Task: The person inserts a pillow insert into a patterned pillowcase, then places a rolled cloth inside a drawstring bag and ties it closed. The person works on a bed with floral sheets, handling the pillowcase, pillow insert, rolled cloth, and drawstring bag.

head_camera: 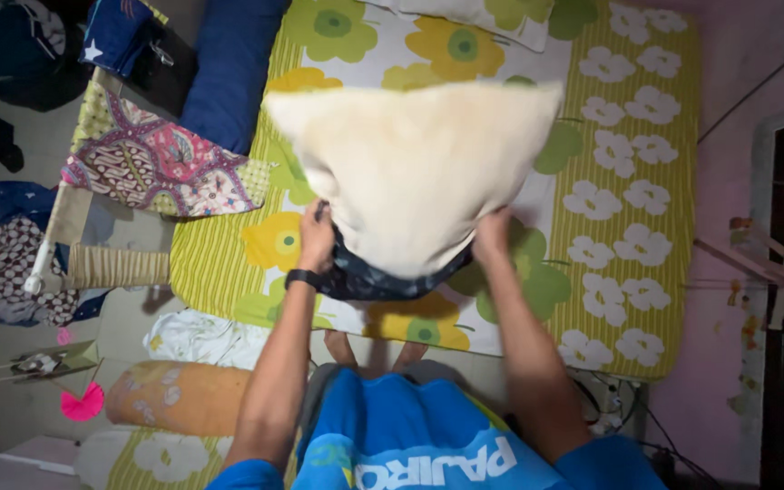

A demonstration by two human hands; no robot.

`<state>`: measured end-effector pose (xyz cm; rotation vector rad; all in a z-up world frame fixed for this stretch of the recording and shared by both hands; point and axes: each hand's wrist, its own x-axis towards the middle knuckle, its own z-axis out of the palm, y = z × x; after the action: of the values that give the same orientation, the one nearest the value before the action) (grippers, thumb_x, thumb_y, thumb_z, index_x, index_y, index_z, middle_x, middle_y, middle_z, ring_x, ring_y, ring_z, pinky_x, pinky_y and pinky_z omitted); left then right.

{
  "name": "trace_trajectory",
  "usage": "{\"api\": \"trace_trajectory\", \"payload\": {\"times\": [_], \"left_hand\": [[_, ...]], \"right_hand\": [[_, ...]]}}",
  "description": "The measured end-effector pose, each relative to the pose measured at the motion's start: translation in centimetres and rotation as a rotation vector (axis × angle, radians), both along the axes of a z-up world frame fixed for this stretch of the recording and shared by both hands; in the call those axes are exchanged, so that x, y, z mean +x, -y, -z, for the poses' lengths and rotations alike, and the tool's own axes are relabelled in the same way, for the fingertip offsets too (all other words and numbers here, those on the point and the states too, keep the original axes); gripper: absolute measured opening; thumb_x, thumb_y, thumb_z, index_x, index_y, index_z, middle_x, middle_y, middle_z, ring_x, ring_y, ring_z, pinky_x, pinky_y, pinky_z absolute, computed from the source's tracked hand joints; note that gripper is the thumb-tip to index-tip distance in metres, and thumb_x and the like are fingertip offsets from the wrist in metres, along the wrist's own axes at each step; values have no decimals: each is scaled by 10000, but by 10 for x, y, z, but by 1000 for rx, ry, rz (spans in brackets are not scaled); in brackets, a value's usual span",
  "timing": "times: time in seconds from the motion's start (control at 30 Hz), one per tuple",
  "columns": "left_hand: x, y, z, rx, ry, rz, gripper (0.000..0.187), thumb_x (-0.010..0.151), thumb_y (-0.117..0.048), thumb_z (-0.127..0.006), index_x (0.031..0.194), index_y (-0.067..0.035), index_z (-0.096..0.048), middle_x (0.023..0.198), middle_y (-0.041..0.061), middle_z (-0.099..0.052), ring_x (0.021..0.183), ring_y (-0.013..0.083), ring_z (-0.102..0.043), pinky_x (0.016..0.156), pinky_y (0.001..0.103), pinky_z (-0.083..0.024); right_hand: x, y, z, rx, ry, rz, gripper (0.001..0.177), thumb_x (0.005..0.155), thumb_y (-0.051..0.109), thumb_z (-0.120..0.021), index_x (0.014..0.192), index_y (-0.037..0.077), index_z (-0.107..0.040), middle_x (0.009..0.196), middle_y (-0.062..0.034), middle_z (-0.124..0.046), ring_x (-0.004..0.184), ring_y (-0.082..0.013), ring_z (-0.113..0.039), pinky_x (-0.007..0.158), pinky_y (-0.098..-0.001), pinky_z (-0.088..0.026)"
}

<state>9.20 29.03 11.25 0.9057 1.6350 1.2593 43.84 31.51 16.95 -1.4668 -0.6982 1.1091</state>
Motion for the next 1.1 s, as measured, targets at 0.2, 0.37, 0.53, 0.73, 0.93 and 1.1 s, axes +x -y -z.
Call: {"api": "trace_trajectory", "payload": {"times": [0.2, 0.37, 0.53, 0.73, 0.93, 1.1], "left_hand": [[-18, -5, -61, -110, 284, 32, 366, 985, -48, -514, 1341, -68, -595, 1005, 107, -684, 825, 179, -607, 716, 324, -513], [-22, -9, -108, -416, 1111, 204, 443, 992, -228, -435, 1296, 62, -574, 1149, 191, -717, 986, 297, -712, 877, 412, -593], [-16, 47, -145, 191, 518, 141, 478, 1060, -294, -499, 1432, 6, -524, 1444, 160, -593, 1297, 232, -579, 1120, 384, -445], [-39, 81, -140, -303, 338, 151, 635, 1157, -446, -350, 1400, 113, -529, 1411, 437, -459, 1275, 557, -401, 1077, 621, -281], [-28, 45, -122, -331, 63, 570, 506, 919, -295, -666, 1342, -26, -601, 1283, 225, -619, 1140, 357, -572, 974, 444, -430], [-21, 54, -113, 3, -144, 452, 458, 803, -134, -818, 1241, -51, -712, 1196, 113, -761, 1084, 204, -691, 954, 329, -538]], "right_hand": [[12, -4, -94, 122, 250, -38, 357, 1104, 168, -376, 1289, -48, -590, 1232, -181, -684, 1140, -281, -639, 995, -377, -507], [9, -12, -96, 133, 680, -56, 317, 1109, 126, -401, 1263, -48, -617, 1159, -188, -692, 1081, -270, -658, 951, -372, -494], [43, 41, -88, 637, 459, -162, 477, 1008, 80, -558, 1447, -52, -425, 1375, -157, -555, 1248, -267, -562, 1073, -378, -475], [48, 71, -66, 84, -41, 47, 502, 1038, 282, -537, 1468, 26, -498, 1402, -142, -620, 1255, -250, -635, 1068, -412, -539], [33, 52, -45, -240, -389, -278, 489, 1050, 302, -510, 1454, 27, -509, 1382, -130, -632, 1228, -247, -641, 1050, -411, -539], [35, 53, -59, -197, -326, -227, 482, 1061, 320, -487, 1443, 27, -519, 1366, -119, -642, 1206, -243, -647, 1035, -409, -539]]}}
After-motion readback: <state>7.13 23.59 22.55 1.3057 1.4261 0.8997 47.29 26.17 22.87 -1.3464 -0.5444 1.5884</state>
